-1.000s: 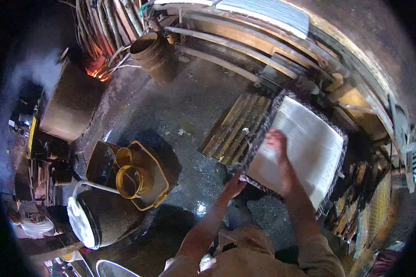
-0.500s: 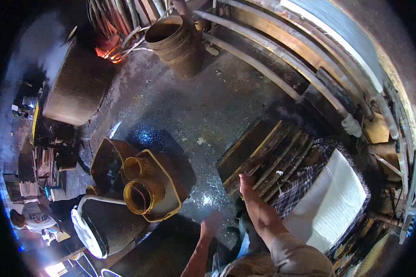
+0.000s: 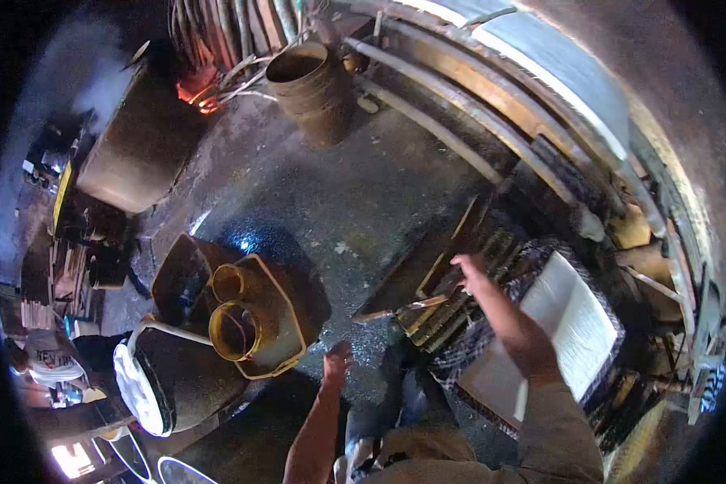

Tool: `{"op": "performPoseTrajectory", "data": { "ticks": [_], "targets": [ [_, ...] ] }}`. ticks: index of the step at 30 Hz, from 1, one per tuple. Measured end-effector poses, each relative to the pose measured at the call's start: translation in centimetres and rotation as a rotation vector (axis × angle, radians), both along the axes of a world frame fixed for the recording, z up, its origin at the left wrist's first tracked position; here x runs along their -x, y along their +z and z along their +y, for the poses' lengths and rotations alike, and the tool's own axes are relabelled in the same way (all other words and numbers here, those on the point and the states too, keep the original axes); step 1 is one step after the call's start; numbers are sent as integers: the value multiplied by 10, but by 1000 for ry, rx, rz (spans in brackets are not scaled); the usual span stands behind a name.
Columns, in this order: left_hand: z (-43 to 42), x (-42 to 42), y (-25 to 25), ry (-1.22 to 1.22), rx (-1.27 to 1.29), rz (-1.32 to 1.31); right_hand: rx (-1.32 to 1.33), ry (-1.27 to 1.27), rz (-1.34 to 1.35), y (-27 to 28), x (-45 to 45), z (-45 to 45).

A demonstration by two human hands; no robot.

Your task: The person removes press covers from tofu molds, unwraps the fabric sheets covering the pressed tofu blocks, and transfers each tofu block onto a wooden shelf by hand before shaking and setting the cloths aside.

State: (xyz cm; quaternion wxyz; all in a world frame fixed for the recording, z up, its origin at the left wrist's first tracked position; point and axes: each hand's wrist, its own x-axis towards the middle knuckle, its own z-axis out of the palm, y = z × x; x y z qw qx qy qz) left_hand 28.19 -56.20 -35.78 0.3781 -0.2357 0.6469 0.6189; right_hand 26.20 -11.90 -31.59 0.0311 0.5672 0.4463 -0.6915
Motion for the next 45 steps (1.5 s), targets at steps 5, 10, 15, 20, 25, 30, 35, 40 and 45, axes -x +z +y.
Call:
{"op": "performPoseTrajectory", "data": {
  "ticks": [5, 10, 15, 20, 25, 30, 35, 40, 45],
  "targets": [
    [14, 9, -1, -203, -67, -205, -410, 490, 647, 203, -168, 54],
    [78, -68, 51, -457, -207, -452, -211, 160, 207, 351, -356, 6],
    [116, -122, 97, -742, 257, 661, -668, -360, -360, 217, -581, -101],
    [135, -159, 121, -982, 455, 752, -530, -712, -387, 139, -654, -201],
    [171, -189, 136, -1133, 436, 769, -535, -790, -505, 137, -676, -192],
    [222, -194, 96, -1017, 429, 834, -603, -545, -417, 100, -700, -107],
    [273, -198, 101, -990, 498, 716, -680, -690, -59, 32, -719, -49],
    [296, -215, 96, -934, 510, 879, -502, -666, 86, 55, -718, -14],
    [328, -220, 111, -969, 521, 1479, -1492, 70, -648, 87, -699, 11]
  ]
}}
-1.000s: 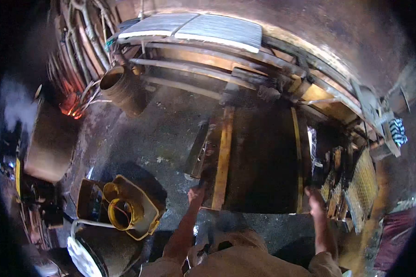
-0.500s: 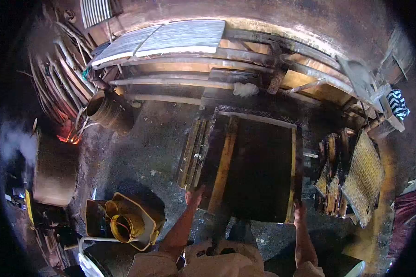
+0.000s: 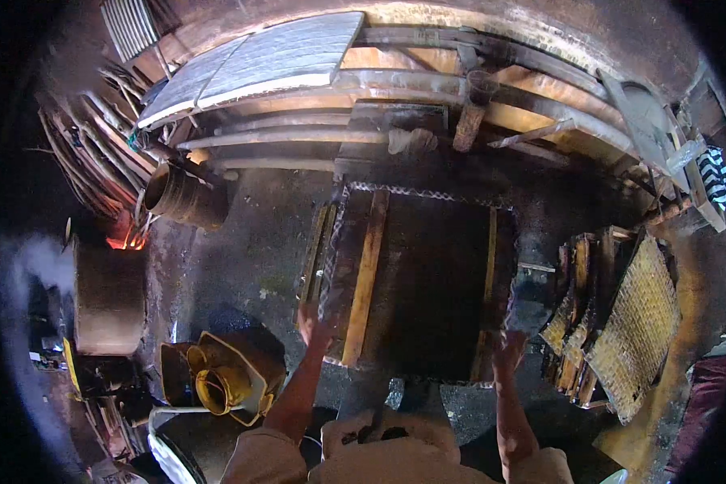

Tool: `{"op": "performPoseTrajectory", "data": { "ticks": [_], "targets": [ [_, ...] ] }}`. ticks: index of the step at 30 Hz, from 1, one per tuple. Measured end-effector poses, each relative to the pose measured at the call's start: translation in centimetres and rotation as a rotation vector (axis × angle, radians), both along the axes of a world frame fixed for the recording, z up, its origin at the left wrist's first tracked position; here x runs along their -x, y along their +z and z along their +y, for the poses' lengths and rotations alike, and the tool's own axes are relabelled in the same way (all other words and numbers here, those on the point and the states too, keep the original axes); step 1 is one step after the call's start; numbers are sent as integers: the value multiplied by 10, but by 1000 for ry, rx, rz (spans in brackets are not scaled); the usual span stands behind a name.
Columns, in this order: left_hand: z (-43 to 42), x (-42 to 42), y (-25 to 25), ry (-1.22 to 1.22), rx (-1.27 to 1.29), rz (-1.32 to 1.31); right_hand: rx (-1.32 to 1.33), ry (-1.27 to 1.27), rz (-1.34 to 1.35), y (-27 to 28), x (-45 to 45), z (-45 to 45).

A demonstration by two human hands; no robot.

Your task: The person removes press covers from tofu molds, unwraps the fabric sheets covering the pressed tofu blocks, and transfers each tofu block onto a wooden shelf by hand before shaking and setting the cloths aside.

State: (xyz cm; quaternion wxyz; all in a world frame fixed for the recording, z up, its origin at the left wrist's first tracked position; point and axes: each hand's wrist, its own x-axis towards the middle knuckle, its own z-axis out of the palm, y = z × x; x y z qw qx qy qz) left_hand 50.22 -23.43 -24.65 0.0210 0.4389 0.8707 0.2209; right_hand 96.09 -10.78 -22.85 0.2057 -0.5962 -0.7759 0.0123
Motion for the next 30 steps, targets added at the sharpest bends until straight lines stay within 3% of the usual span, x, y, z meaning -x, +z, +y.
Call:
{"op": "performPoseTrajectory", "data": {
  "ticks": [2, 3, 5, 7, 11, 15, 20, 22, 26, 28, 30],
  "targets": [
    [36, -3, 4, -5, 135, -155, 162, -68, 242, 3, 20, 27],
    [52, -9, 1, -56, 103, -284, 241, -20, 520, -6, 34, 41],
    [83, -22, -1, -103, 72, -416, 322, 28, 795, -22, 58, 63],
    [106, -30, -5, -345, -35, -221, 399, -88, 18, -27, 76, 78],
    [99, -45, -52, -324, 273, 42, 300, -37, -86, -20, 97, 80],
    [103, -47, -43, -287, 349, 126, 338, -71, -205, -48, 91, 81],
    [106, -46, -41, -212, 416, 91, 274, -44, -183, -60, 98, 83],
    [110, -40, -35, -184, 354, 30, 329, -69, -142, -58, 103, 89],
    [104, -31, -27, -164, 301, -17, 190, 22, -102, -59, 109, 99],
    [110, -22, -9, -126, 299, -125, 434, -305, -304, -60, 121, 117],
    [105, -19, -6, -92, 324, -256, 424, -272, -267, 8, 202, 152]
  ]
}}
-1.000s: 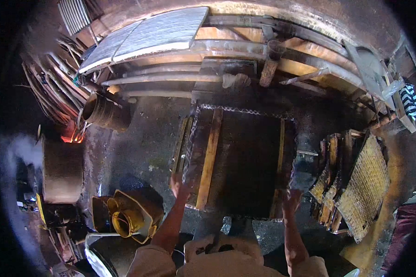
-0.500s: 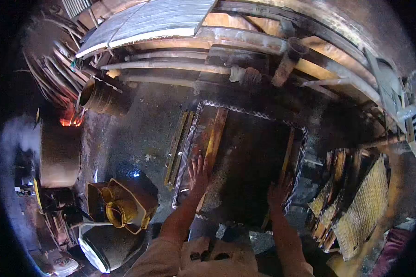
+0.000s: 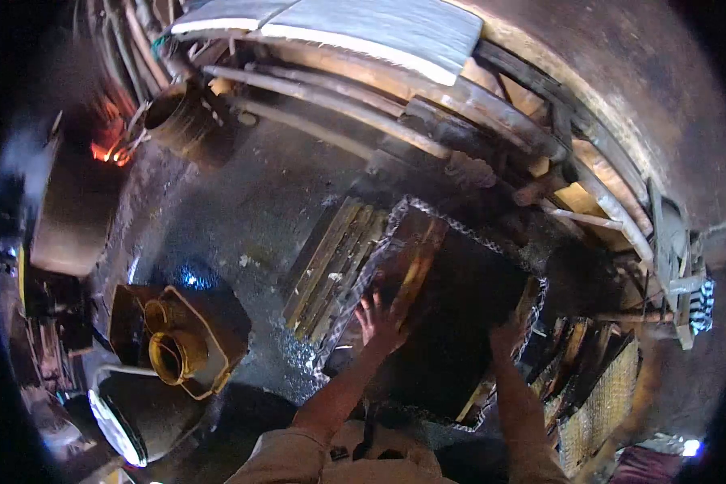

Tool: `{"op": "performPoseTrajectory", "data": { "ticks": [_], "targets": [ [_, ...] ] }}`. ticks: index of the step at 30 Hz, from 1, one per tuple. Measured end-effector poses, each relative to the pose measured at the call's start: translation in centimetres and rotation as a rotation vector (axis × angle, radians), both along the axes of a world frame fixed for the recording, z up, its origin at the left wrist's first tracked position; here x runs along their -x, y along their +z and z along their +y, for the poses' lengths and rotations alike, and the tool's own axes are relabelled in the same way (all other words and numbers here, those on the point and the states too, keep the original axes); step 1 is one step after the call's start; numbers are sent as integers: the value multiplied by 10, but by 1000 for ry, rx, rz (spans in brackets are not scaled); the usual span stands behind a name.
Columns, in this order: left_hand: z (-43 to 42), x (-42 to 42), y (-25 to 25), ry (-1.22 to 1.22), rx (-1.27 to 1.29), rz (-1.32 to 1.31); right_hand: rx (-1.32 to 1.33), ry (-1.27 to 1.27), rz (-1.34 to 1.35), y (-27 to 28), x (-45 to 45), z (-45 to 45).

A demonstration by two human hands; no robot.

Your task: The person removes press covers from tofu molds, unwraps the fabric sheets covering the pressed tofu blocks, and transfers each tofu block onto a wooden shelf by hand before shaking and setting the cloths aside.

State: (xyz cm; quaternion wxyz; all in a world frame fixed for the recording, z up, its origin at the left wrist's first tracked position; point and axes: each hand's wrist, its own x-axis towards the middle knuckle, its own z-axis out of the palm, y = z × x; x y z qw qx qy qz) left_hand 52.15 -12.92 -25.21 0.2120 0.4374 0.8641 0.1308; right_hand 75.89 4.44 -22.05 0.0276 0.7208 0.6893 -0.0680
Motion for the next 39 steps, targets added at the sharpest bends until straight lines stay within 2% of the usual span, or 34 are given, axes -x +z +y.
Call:
{"op": "performPoseTrajectory", "data": {
  "ticks": [2, 3, 4, 5, 6, 7, 9, 10, 13, 14, 15, 16, 17, 18, 19, 20, 22, 24, 26, 27, 28, 30, 31, 32, 34, 35, 36, 37, 38, 39],
  "targets": [
    [-6, 20, -8, 54, -196, -146, -335, 432, -136, -46, 32, 54],
    [-10, 39, 1, 262, -385, -321, -204, 440, -81, -27, 96, 69],
    [-19, 54, -2, 286, -386, -327, -175, 581, 29, -8, 150, 75],
    [-36, 69, -9, 425, -451, -399, -264, 645, 172, -30, 190, 89],
    [-53, 84, -18, 563, -517, -469, -243, 827, 246, -25, 229, 88],
    [-71, 95, -35, 627, -420, -571, -225, 1007, 327, -18, 270, 84],
    [-123, 105, -102, 526, -198, -550, -15, 1025, 135, -23, 333, 71],
    [-152, 99, -143, 368, -83, -426, -19, 1032, 126, -30, 352, 65],
    [-224, 60, -201, 200, -301, -619, 18, 1015, -336, -53, 395, 57],
    [-236, 47, -213, 415, -443, -844, 18, 1022, -338, -59, 404, 57],
    [-241, 43, -216, 632, -583, -1065, 129, 965, -476, -44, 417, 48],
    [-239, 50, -202, 638, -583, -1068, 242, 902, -614, -38, 424, 42],
    [-232, 65, -165, 646, -353, -916, 132, 927, -528, -65, 418, 52],
    [-229, 75, -145, 643, -126, -755, 135, 934, -528, -84, 414, 62],
    [-231, 75, -149, 651, -124, -751, 57, 944, -464, -100, 412, 71],
    [-234, 74, -156, 639, -174, -712, -19, 951, -396, -107, 411, 77],
    [-238, 70, -148, 630, -221, -665, -8, 934, -332, -98, 411, 81],
    [-235, 64, -135, 887, -312, -652, -112, 562, 17, -84, 420, 89],
    [-246, 53, -112, 1140, -722, -771, -249, 638, 194, -65, 419, 114],
    [-246, 52, -66, 1212, -922, -815, -367, 636, 240, -54, 416, 127],
    [-255, 49, -35, 1054, -850, -668, -392, 604, 295, -43, 404, 141],
    [-264, 14, -12, 1034, -834, -582, -485, 470, 442, -23, 355, 151],
    [-247, -7, 19, 981, -902, -647, -501, 371, 409, -30, 324, 160],
    [-253, -48, -1, 1029, -1054, -938, -515, 276, 375, -46, 289, 171],
    [-225, -117, -15, 937, -385, -764, -355, 266, 346, -94, 211, 175],
    [-211, -151, -21, 820, -82, -687, -223, 233, 204, -114, 179, 177],
    [-200, -174, -46, 709, -49, -511, -85, 219, 49, -138, 146, 180],
    [-185, -171, -34, 548, -43, -625, 53, 224, -103, -159, 114, 183],
    [-168, -156, -14, 382, -30, -740, 71, 214, -167, -151, 80, 172],
    [-153, -140, -4, 293, 71, -696, 9, 187, -114, -134, 49, 163]
  ]
}}
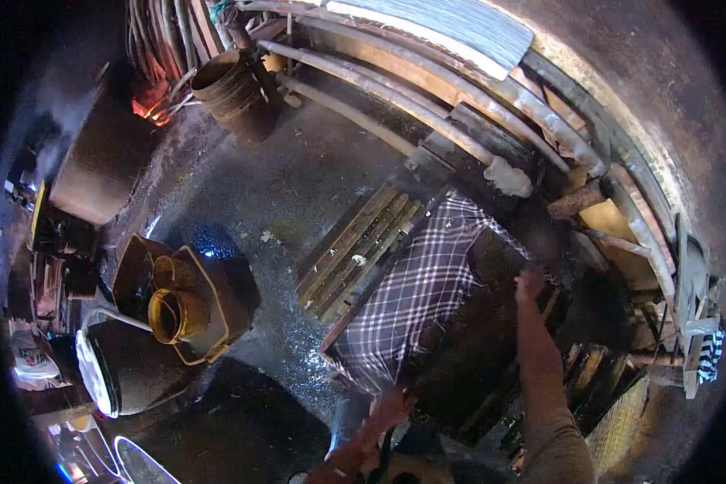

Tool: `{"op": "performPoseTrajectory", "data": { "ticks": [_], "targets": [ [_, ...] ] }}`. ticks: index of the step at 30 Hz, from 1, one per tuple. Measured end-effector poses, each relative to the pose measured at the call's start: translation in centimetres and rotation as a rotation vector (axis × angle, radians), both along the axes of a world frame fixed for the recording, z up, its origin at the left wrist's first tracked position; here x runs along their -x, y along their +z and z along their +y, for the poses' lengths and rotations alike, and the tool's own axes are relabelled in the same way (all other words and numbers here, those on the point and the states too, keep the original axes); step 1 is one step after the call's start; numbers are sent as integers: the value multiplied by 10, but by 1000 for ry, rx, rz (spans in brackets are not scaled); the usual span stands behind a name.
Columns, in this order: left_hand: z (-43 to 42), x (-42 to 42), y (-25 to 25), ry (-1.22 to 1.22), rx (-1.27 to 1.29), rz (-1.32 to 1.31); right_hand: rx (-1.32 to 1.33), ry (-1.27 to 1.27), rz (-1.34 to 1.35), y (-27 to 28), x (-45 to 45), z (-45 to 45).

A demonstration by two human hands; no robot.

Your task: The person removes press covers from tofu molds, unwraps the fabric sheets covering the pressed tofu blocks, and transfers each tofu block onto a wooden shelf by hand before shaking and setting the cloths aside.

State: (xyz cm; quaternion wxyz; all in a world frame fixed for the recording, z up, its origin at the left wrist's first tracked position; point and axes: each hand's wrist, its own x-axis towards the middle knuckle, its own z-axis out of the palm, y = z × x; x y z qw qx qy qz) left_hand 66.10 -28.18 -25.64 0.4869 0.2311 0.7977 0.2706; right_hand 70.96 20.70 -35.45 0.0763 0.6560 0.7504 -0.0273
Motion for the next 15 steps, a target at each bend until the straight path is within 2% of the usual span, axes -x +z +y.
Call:
{"op": "performPoseTrajectory", "data": {
  "ticks": [3, 4, 5, 6, 8, 10, 11, 12, 13, 15],
  "targets": [
    [50, 81, 40, -357, 174, 229, -208, -62, 386, 48, -90, -26],
    [65, 106, 53, -124, 151, 375, -228, -84, 490, 57, -119, -39],
    [76, 132, 45, -96, 33, 530, -214, -117, 585, 58, -149, -56],
    [86, 155, 6, 76, -284, 804, -162, -166, 665, 52, -180, -77],
    [99, 200, -58, 52, -364, 929, 37, -317, 803, 29, -233, -138],
    [112, 221, -80, 17, -175, 707, 274, -510, 920, 9, -272, -212],
    [114, 226, -87, -16, -12, 443, 398, -619, 969, 2, -284, -250],
    [109, 231, -116, -74, -126, 460, 510, -709, 1012, -2, -295, -280],
    [112, 227, -113, -85, -122, 468, 623, -785, 1045, -3, -304, -307],
    [126, 220, -103, 40, 275, 653, 793, -869, 1098, -6, -317, -337]
  ]
}}
